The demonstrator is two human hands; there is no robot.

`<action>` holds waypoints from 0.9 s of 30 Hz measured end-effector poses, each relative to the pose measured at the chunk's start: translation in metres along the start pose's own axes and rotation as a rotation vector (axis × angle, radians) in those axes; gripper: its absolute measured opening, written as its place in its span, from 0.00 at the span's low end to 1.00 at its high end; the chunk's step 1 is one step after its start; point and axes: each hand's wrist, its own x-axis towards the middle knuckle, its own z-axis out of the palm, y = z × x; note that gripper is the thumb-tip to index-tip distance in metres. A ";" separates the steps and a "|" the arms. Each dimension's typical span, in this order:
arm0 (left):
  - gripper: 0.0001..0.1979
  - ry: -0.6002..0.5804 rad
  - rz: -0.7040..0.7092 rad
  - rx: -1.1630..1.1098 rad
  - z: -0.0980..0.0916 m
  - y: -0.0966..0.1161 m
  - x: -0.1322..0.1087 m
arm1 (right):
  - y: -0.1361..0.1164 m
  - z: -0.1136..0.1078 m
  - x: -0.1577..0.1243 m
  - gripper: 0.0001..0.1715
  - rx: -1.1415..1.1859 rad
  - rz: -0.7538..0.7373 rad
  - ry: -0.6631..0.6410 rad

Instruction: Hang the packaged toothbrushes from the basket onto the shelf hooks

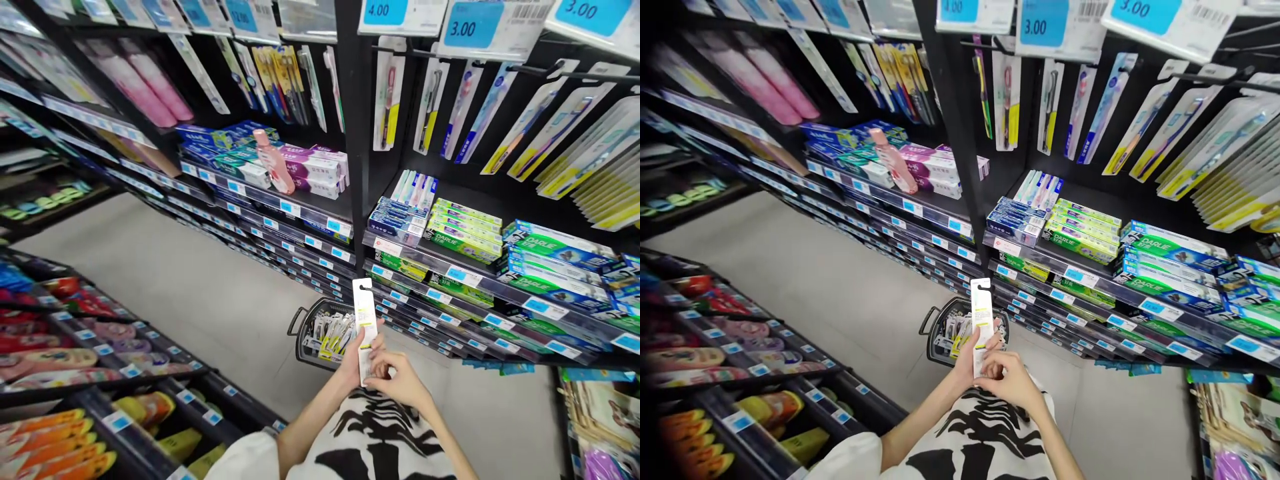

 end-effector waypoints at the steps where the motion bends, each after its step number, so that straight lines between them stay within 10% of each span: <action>1: 0.30 0.001 -0.007 -0.005 -0.002 0.000 -0.002 | -0.001 0.000 -0.001 0.11 -0.002 0.013 -0.010; 13: 0.31 0.185 0.184 0.359 -0.001 -0.004 -0.006 | 0.017 0.003 0.005 0.23 -0.086 0.037 0.209; 27: 0.24 0.293 0.362 0.691 -0.010 -0.004 -0.016 | 0.040 0.008 -0.003 0.11 -0.131 0.048 0.326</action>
